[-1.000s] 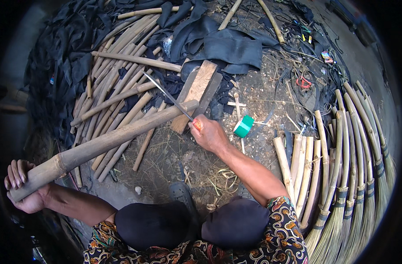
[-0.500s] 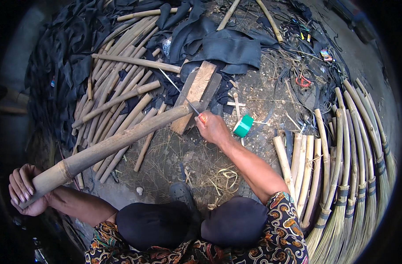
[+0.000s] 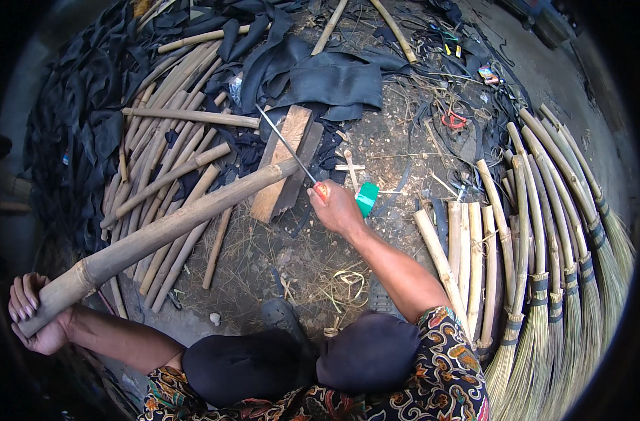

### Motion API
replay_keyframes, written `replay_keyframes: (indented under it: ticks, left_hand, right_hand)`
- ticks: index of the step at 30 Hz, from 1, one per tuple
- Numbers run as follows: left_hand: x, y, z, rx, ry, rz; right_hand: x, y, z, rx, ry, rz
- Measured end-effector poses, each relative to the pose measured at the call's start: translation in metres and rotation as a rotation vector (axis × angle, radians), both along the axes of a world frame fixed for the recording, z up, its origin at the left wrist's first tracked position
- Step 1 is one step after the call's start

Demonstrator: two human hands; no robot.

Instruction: The person sits on the floor and uses a knife to sharpen the ends of several wooden sticks. They pick up each stick, hold it against a small wooden block, and scrape the knife along the end to create a point, then place the sharpened stick aside.

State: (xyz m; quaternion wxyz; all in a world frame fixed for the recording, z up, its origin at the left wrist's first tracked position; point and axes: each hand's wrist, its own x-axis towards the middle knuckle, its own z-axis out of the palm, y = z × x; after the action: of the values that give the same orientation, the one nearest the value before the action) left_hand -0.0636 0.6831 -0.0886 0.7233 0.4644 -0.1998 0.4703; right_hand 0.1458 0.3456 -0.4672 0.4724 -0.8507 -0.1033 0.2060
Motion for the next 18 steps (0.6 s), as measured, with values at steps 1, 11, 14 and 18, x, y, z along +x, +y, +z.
replay_keyframes:
  ticks: [1,11,14,18]
  left_hand:
    - [0.011,-0.002,0.000,0.036,-0.005,-0.052]
    - [0.254,-0.100,-0.069,-0.066,0.146,-0.015]
    - [0.268,-0.140,-0.082,-0.142,0.294,0.001]
    - [0.251,-0.158,-0.084,-0.119,0.255,-0.061]
  right_hand:
    - [-0.006,-0.009,0.001,0.078,0.016,-0.103]
    - [-0.005,-0.067,0.096,0.252,-0.235,-0.341]
    - [-0.018,-0.072,0.129,0.260,-0.284,-0.272]
    - [-0.021,-0.062,0.171,0.324,-0.354,-0.195]
